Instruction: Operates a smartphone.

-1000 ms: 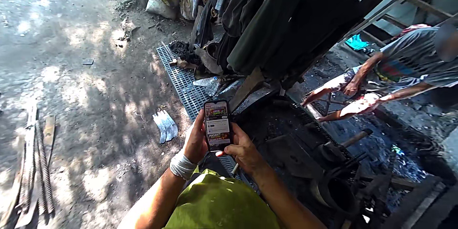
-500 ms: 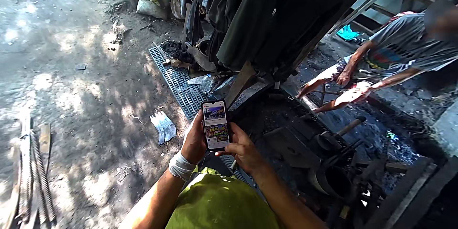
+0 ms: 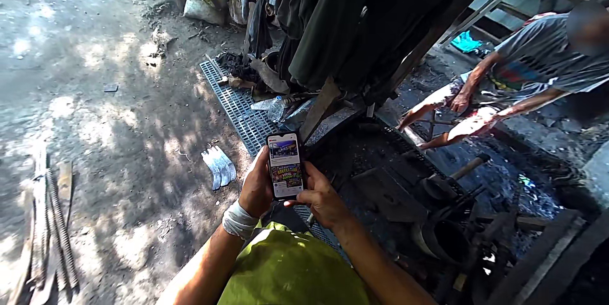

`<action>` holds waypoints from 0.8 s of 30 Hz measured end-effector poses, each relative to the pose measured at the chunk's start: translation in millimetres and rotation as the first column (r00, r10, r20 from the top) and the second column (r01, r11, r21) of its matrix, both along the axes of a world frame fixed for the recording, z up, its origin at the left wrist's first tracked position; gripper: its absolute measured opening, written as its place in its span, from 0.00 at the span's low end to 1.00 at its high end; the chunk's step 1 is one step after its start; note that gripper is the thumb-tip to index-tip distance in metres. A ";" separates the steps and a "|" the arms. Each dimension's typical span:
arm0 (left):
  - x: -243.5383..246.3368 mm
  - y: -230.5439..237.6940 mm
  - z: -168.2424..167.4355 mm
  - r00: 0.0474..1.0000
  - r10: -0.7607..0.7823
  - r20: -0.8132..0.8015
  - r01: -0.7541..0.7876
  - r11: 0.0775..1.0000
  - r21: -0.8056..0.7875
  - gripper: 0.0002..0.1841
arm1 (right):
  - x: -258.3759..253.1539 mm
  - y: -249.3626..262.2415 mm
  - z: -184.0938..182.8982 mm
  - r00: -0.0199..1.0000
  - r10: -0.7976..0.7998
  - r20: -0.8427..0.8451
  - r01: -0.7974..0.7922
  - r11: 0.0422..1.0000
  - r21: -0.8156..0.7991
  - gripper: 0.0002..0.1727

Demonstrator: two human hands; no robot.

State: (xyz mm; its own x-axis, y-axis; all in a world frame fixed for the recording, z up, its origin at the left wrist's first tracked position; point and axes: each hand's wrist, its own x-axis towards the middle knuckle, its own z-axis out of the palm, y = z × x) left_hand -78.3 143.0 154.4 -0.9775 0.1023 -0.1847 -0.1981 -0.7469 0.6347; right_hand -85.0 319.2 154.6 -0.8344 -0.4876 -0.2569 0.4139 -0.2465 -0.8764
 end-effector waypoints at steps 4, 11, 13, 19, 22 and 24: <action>3.6 -3.4 -0.2 1.000 0.016 0.013 -0.016 1.000 -0.004 0.33 | 0.3 -3.4 -1.3 1.000 0.016 0.006 -0.016 1.000 0.003 0.46; 6.5 -5.7 -4.3 0.999 0.034 0.024 -0.033 0.999 -0.039 0.32 | 4.0 -6.7 -4.5 1.000 0.005 0.020 -0.005 1.000 0.016 0.46; 6.7 -5.9 -5.1 0.999 0.031 0.033 -0.029 0.998 -0.056 0.32 | 4.7 -6.8 -5.6 0.999 0.002 0.034 -0.003 1.000 0.013 0.46; 4.3 -3.2 -7.6 0.999 0.020 0.025 -0.018 0.998 -0.065 0.30 | 6.1 -4.4 -5.9 0.999 -0.024 0.033 0.024 1.000 0.011 0.44; 4.3 -4.2 -13.5 1.000 0.003 -0.010 -0.004 0.995 -0.100 0.24 | 7.4 -3.9 -7.2 0.999 -0.044 0.025 0.044 0.999 0.014 0.44; 4.5 -6.4 -16.2 0.999 0.008 -0.039 -0.013 0.992 -0.129 0.29 | 8.7 -4.0 -6.3 0.998 -0.053 0.027 0.053 0.998 0.023 0.43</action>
State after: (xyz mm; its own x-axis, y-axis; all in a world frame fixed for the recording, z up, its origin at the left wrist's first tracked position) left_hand -73.7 136.6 138.2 -0.9849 0.0695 -0.1583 -0.1644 -0.6600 0.7331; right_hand -76.3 315.2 148.2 -0.8514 -0.4369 -0.2903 0.4247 -0.2494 -0.8703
